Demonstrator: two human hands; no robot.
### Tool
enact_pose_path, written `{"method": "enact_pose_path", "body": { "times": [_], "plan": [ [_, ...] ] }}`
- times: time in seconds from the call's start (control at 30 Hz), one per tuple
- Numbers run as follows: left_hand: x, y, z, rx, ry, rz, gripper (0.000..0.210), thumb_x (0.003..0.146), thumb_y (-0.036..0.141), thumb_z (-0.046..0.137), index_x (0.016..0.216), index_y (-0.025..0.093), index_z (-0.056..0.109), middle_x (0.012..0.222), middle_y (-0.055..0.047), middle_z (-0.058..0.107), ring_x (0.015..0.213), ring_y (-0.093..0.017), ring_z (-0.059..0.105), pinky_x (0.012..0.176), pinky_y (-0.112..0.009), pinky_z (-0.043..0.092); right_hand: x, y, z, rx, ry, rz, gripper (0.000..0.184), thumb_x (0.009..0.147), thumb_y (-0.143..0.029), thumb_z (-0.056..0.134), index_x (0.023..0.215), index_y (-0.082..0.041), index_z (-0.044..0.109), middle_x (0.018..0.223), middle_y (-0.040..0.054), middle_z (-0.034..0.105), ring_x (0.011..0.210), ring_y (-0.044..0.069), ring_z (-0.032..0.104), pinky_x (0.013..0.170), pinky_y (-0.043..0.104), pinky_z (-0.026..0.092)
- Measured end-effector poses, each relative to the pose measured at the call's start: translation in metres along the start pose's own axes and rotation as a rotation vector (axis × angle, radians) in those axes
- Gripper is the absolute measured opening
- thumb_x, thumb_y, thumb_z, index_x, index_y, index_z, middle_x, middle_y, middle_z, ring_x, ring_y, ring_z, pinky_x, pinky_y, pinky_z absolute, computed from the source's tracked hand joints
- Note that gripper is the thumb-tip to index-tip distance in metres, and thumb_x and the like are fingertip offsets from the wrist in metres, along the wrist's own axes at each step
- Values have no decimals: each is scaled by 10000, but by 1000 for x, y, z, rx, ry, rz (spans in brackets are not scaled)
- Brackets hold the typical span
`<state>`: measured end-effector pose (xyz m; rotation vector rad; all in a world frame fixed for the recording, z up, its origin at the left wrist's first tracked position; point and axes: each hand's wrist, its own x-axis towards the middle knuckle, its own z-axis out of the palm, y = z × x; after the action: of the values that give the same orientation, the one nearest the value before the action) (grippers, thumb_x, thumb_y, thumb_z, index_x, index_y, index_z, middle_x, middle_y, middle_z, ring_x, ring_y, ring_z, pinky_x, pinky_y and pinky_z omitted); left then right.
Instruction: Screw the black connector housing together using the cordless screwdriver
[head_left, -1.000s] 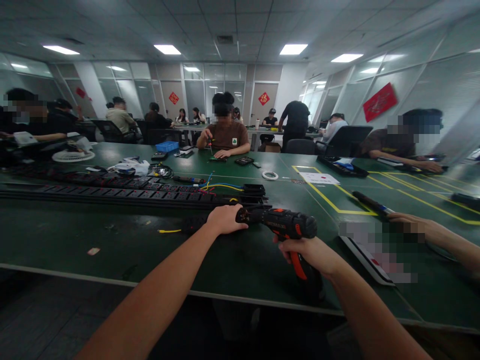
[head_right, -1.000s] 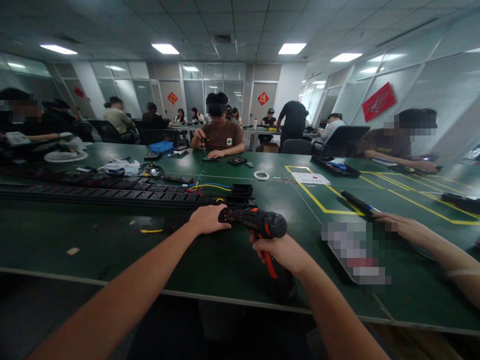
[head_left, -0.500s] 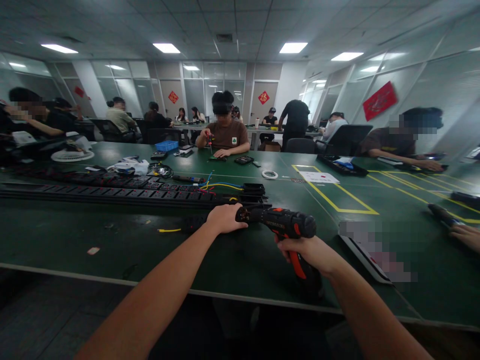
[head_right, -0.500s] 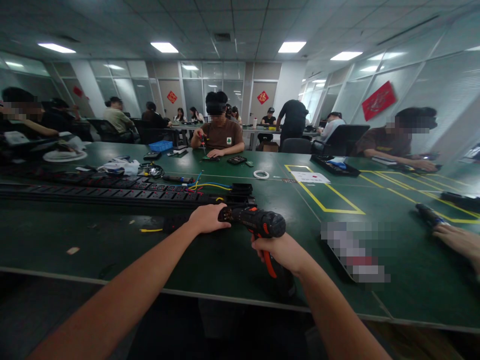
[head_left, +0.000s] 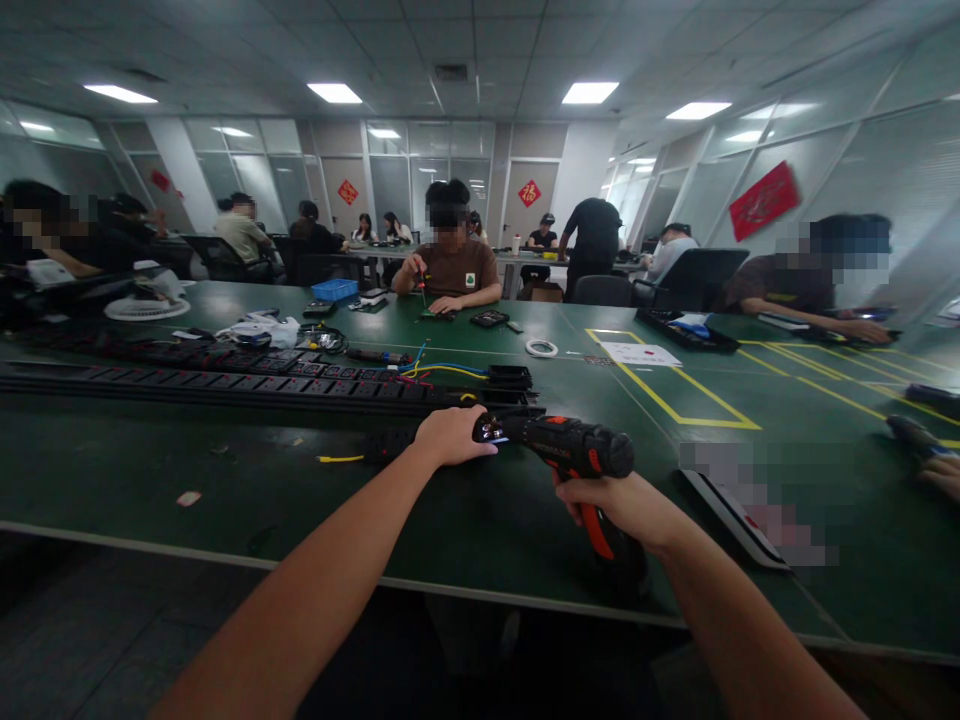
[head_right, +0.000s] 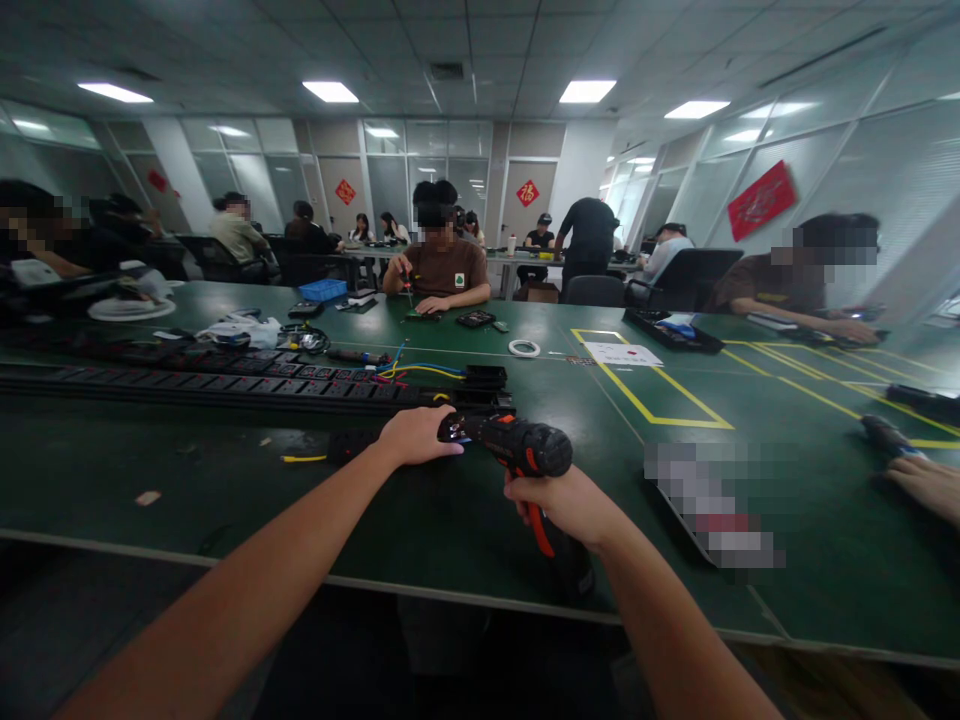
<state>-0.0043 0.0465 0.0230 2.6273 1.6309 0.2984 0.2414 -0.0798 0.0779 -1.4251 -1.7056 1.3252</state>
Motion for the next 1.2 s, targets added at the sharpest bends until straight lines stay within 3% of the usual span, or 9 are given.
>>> {"method": "enact_pose_path", "body": {
  "times": [0.6, 1.2],
  "plan": [
    [0, 0, 0, -2, -6, 6, 703, 784, 782, 569, 1305, 312, 555, 1165, -80, 715, 1065, -322, 681, 859, -402, 526, -2, -2, 1, 62, 68, 87, 291, 637, -344, 676, 876, -179, 656, 569, -30, 610, 573, 171, 588, 559, 278, 425],
    [-1, 1, -1, 9, -1, 11, 699, 787, 775, 579, 1305, 306, 548, 1184, -80, 713, 1080, -319, 680, 863, -398, 531, 0, 1, 1, 42, 23, 36, 172, 690, -296, 662, 817, -183, 637, 591, -32, 609, 578, 160, 583, 575, 272, 446]
  ]
}}
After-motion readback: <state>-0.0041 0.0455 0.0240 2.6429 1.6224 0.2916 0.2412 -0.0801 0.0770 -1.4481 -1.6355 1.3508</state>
